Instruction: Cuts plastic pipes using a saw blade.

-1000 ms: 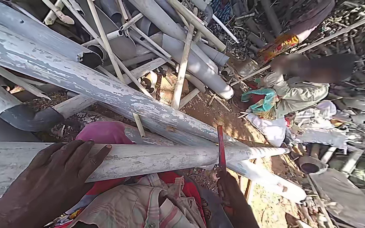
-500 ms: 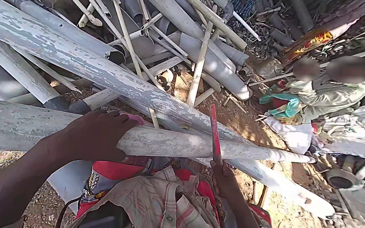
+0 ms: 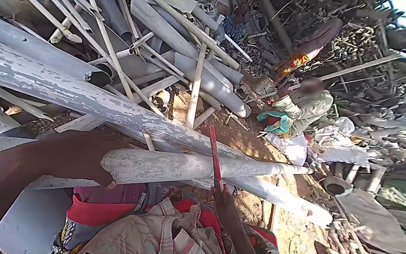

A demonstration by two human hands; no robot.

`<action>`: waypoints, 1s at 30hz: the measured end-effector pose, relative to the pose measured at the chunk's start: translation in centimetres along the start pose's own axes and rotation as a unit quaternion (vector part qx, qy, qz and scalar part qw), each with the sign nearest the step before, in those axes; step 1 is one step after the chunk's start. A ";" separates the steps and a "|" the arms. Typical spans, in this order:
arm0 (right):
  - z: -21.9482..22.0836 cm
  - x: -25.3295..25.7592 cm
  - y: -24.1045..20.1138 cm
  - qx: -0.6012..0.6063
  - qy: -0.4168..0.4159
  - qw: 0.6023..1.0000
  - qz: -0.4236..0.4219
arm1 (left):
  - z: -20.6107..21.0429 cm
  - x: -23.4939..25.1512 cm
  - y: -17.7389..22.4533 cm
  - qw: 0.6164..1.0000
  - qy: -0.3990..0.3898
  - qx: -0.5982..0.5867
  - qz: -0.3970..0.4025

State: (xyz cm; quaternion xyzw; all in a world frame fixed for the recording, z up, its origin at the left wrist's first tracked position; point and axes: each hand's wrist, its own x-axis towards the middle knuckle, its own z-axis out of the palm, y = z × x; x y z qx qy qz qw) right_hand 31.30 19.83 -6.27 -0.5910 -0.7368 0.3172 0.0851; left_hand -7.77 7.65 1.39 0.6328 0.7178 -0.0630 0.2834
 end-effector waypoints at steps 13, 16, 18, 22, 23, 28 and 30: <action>3.2 -1.8 1.7 0.025 0.104 0.991 -0.079 | 10.0 1.3 6.9 0.849 0.495 0.114 0.144; 2.8 -1.6 1.7 -0.069 0.149 0.981 -0.102 | 9.4 2.0 6.9 0.853 0.489 0.133 0.122; 1.3 0.4 2.7 -0.079 0.148 0.986 -0.007 | 8.7 2.1 7.1 0.869 0.462 0.140 0.105; -2.6 5.9 7.2 -0.012 0.151 0.972 0.177 | 7.0 2.5 7.5 0.905 0.396 0.133 0.083; -2.7 6.3 7.2 -0.007 0.154 0.970 0.186 | 6.5 2.6 7.5 0.916 0.371 0.132 0.077; 1.3 1.3 1.2 -0.043 0.121 0.991 0.030 | 2.8 3.1 7.3 0.975 0.205 0.082 0.031; 2.9 -0.5 0.0 -0.059 0.104 0.992 -0.036 | 0.7 3.5 7.2 0.992 0.116 0.048 0.012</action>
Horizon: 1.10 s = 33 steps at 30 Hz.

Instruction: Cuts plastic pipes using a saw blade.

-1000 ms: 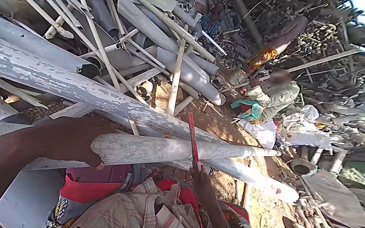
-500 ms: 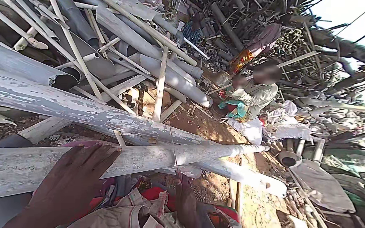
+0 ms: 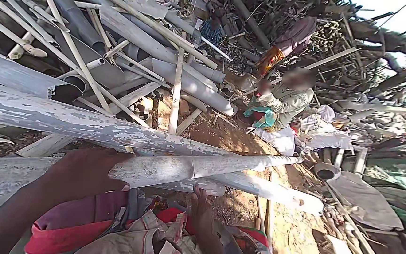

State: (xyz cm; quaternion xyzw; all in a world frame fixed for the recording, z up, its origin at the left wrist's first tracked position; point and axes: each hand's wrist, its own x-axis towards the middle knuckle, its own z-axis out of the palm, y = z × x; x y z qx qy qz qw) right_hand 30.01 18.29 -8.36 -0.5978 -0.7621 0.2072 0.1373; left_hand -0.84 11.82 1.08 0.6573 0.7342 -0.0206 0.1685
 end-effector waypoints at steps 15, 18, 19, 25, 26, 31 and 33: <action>0.1 1.6 0.7 0.023 0.019 0.997 0.075 | -2.1 2.9 -1.7 0.987 -0.101 -0.120 0.027; 0.7 0.6 0.8 0.010 0.021 0.999 0.046 | -2.2 3.0 -1.7 0.987 -0.103 -0.122 0.028; 0.4 1.8 1.4 0.010 0.032 0.997 0.067 | -2.5 3.1 -1.6 0.987 -0.104 -0.117 0.029; -3.4 10.4 5.9 0.008 0.040 0.969 0.242 | -3.6 3.9 -1.5 0.983 -0.132 -0.122 0.027; -3.4 10.4 5.6 0.009 0.042 0.971 0.237 | -3.8 4.0 -1.5 0.982 -0.136 -0.131 0.027; -0.9 4.0 1.7 0.019 0.021 0.995 0.095 | -4.0 4.6 -1.8 0.976 -0.151 -0.153 0.027; -0.3 2.7 1.1 0.007 0.007 0.997 0.081 | -4.1 4.7 -1.6 0.977 -0.153 -0.144 0.021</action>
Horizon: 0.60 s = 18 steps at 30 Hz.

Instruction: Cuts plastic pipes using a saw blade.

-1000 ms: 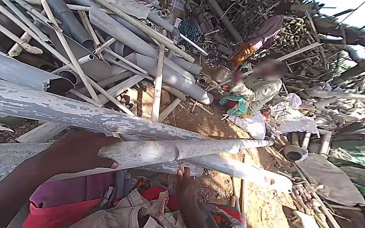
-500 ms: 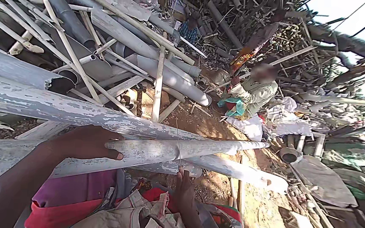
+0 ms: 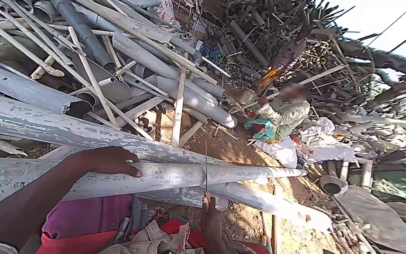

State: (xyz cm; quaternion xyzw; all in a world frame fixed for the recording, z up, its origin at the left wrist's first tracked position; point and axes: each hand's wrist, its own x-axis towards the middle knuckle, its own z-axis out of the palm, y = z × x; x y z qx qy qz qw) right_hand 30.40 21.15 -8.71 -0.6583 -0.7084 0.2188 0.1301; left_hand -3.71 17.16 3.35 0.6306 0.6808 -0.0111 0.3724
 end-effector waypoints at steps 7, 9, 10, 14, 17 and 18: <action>-3.5 8.7 3.7 0.018 0.024 0.988 0.150 | 0.1 -0.1 0.6 1.000 -0.005 0.017 -0.012; -3.0 8.3 2.8 0.048 0.019 0.989 0.140 | 0.1 -0.3 0.6 1.000 -0.003 0.009 -0.007; -2.6 6.9 1.6 0.047 0.015 0.993 0.105 | 0.1 -0.3 0.6 1.000 -0.003 0.006 -0.003; -0.6 -2.1 -5.8 0.007 -0.074 0.995 -0.074 | 0.0 -0.4 0.8 1.000 -0.005 -0.009 -0.009; -0.3 -4.7 -7.7 -0.047 -0.102 0.983 -0.146 | 0.1 -0.7 1.0 1.000 -0.002 -0.007 -0.010; -0.3 -4.2 -7.3 -0.060 -0.079 0.984 -0.151 | 0.2 -0.7 1.1 1.000 -0.002 0.001 -0.011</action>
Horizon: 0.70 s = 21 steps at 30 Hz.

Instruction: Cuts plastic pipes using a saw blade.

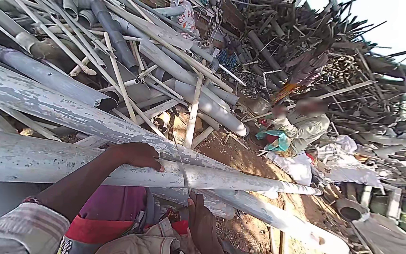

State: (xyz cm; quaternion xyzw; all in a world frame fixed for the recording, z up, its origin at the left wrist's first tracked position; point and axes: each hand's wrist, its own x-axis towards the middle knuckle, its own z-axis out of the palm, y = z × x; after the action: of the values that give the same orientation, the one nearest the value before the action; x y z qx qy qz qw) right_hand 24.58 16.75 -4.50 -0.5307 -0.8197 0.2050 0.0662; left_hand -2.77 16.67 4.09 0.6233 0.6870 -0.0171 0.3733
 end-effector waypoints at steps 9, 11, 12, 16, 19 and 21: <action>-4.5 4.4 4.8 -0.031 -0.011 0.980 0.198 | 0.3 -0.2 0.2 1.000 0.004 0.010 -0.007; -3.3 2.0 1.2 -0.028 -0.039 0.991 0.128 | 0.2 -0.3 0.2 1.000 0.002 0.008 -0.007; -2.5 0.7 -0.2 -0.021 -0.052 0.995 0.085 | 0.3 -0.2 0.2 1.000 0.004 0.005 -0.006; -1.5 0.0 -0.5 -0.024 -0.048 0.998 0.032 | 0.5 -0.1 -0.1 1.000 0.011 0.007 -0.003; -2.4 2.5 2.8 0.112 -0.067 0.990 0.054 | 0.3 0.0 -0.2 1.000 0.011 0.014 -0.004; -2.5 3.1 4.4 0.259 -0.104 0.957 0.081 | 0.4 0.0 -0.1 1.000 0.007 0.015 -0.006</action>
State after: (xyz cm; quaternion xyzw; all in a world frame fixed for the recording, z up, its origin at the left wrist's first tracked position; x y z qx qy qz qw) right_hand 27.74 21.76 -4.37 -0.5357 -0.6953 0.4690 0.0986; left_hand -2.69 16.41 3.77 0.6243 0.6934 -0.0250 0.3589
